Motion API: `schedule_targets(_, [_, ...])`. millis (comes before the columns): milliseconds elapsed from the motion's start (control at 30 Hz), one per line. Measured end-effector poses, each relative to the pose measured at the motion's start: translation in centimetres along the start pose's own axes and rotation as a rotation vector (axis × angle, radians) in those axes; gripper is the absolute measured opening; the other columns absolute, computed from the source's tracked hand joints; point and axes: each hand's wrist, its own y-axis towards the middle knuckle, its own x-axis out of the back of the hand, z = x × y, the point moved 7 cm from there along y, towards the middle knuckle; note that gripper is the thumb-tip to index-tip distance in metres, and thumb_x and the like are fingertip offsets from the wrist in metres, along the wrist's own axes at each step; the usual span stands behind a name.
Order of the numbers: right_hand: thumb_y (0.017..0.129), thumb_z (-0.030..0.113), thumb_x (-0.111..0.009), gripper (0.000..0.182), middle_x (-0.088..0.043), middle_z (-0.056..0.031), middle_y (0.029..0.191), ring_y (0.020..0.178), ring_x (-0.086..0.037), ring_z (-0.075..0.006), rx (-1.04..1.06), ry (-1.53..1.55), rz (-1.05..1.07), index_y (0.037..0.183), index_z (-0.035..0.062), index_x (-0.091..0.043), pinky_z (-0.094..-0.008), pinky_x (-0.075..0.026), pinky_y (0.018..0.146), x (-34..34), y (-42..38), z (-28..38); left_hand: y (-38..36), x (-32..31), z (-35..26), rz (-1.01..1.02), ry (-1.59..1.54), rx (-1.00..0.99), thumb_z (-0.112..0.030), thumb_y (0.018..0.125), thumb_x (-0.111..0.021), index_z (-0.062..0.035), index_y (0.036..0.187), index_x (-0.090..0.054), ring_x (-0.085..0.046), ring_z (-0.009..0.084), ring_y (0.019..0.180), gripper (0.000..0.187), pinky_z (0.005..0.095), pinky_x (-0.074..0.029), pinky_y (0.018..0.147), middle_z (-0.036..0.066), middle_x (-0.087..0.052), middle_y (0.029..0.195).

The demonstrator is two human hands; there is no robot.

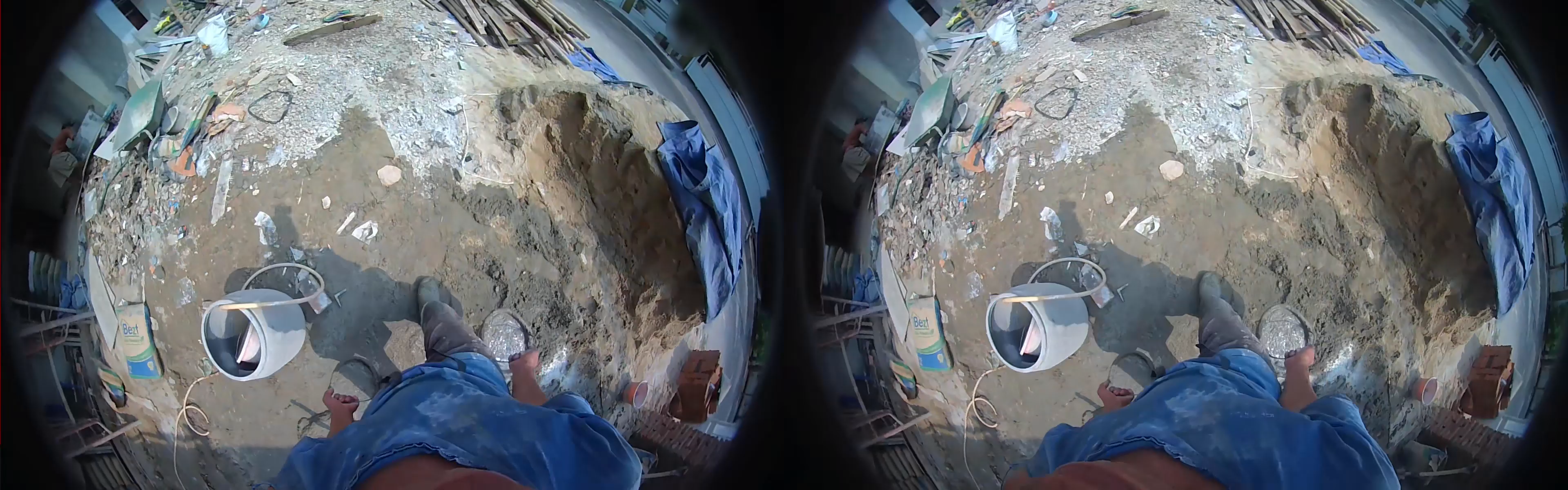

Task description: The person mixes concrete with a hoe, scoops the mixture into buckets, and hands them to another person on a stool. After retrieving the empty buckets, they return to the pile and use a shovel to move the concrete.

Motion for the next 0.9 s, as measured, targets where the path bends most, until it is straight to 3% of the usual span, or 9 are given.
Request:
schedule_targets(200, [0.084, 0.038, -0.042, 0.027, -0.034, -0.001, 0.059, 0.044, -0.031, -0.014, 0.013, -0.074, 0.041, 0.073, 0.0153, -0.033, -0.0313, -0.033, 0.045, -17.8, -2.7, 4.5, -3.1, -10.8, -2.1, -0.012, -0.204, 0.056, -0.035, 0.076, -0.049, -0.0176, 0.054, -0.026, -0.025, 0.0145, 0.041, 0.037, 0.035, -0.031, 0.055, -0.003, -0.023, 0.044])
schedule_targets(500, [0.083, 0.032, -0.042, 0.022, -0.033, -0.0013, 0.058, 0.041, -0.03, -0.0142, 0.073, -0.094, 0.109, 0.072, 0.0152, -0.034, -0.0299, -0.029, 0.04, -41.0, -5.2, 7.1, -3.3, -34.6, -4.4, 0.116, -0.427, 0.085, -0.033, 0.073, -0.049, -0.0176, 0.053, -0.026, -0.024, 0.015, 0.041, 0.035, 0.0341, -0.033, 0.057, -0.003, -0.021, 0.047])
schedule_targets(567, [0.082, 0.031, -0.047, 0.023, -0.029, 0.0006, 0.055, 0.043, -0.031, -0.0145, -0.038, -0.054, 0.118, 0.073, 0.0163, -0.032, -0.0318, -0.029, 0.041, -46.8, -4.7, 8.0, -1.1, -41.7, -4.5, 0.062, -0.421, 0.086, -0.031, 0.071, -0.049, -0.0177, 0.052, -0.025, -0.024, 0.0151, 0.041, 0.033, 0.0344, -0.033, 0.056, -0.003, -0.022, 0.047])
schedule_targets(667, [0.082, 0.032, -0.044, 0.016, -0.045, -0.0015, 0.065, 0.052, -0.045, -0.0178, 0.027, -0.032, -0.055, 0.081, 0.0159, -0.045, -0.0344, -0.038, 0.047, -52.3, -5.8, 11.8, -1.6, -49.5, -5.2, 0.123, -0.339, 0.042, -0.028, 0.068, -0.051, -0.0179, 0.053, -0.026, -0.025, 0.0146, 0.041, 0.031, 0.0349, -0.032, 0.053, -0.002, -0.023, 0.046])
schedule_targets(700, [0.083, 0.033, -0.043, 0.018, -0.047, -0.0023, 0.077, 0.064, -0.046, -0.0184, -0.061, 0.568, -0.109, 0.089, 0.0164, -0.046, -0.035, -0.039, 0.054, -54.0, -6.4, 12.3, -1.6, -52.8, -6.5, 0.228, -0.274, -0.049, -0.027, 0.068, -0.051, -0.0178, 0.054, -0.026, -0.025, 0.0146, 0.041, 0.031, 0.0349, -0.032, 0.052, -0.002, -0.023, 0.046])
schedule_targets(767, [0.083, 0.035, -0.042, 0.029, -0.05, -0.004, 0.101, 0.09, -0.047, -0.0196, -0.284, 1.771, -0.229, 0.105, 0.0172, -0.049, -0.0361, -0.041, 0.067, -57.9, -7.7, 12.0, -1.9, -57.3, -7.2, 0.122, -0.295, -0.017, -0.028, 0.068, -0.052, -0.0178, 0.056, -0.026, -0.025, 0.0147, 0.042, 0.03, 0.0343, -0.031, 0.051, -0.002, -0.023, 0.046])
schedule_targets(833, [0.084, 0.036, -0.04, 0.043, -0.052, -0.0056, 0.125, 0.116, -0.048, -0.0208, -0.531, 2.955, -0.359, 0.12, 0.018, -0.052, -0.0372, -0.044, 0.081, -62.6, -7.9, 13.5, -0.1, -62.7, -9.8, 0.541, 0.358, -0.562, -0.03, 0.071, -0.052, -0.0184, 0.058, -0.027, -0.024, 0.0147, 0.042, 0.031, 0.0335, -0.029, 0.05, -0.003, -0.022, 0.046])
schedule_targets(867, [0.085, 0.038, -0.04, 0.039, -0.056, -0.001, 0.12, 0.11, -0.052, -0.0188, -0.63, 2.943, -0.262, 0.117, 0.0217, -0.055, -0.0368, -0.044, 0.077, -64.6, -7.2, 14.2, 1.7, -64.3, -9.0, 0.416, 0.112, -0.304, -0.032, 0.074, -0.051, -0.0178, 0.057, -0.026, -0.026, 0.0151, 0.044, 0.033, 0.0332, -0.029, 0.05, -0.004, -0.024, 0.048])
schedule_targets(900, [0.086, 0.04, -0.039, 0.037, -0.06, 0.0037, 0.114, 0.105, -0.056, -0.0168, -0.726, 2.922, -0.165, 0.114, 0.0255, -0.059, -0.0364, -0.045, 0.073, -66.6, -6.1, 14.6, 1.1, -67.9, -9.0, 0.428, 0.097, -0.308, -0.032, 0.074, -0.051, -0.0178, 0.057, -0.026, -0.026, 0.0151, 0.044, 0.033, 0.0332, -0.029, 0.05, -0.004, -0.024, 0.048])
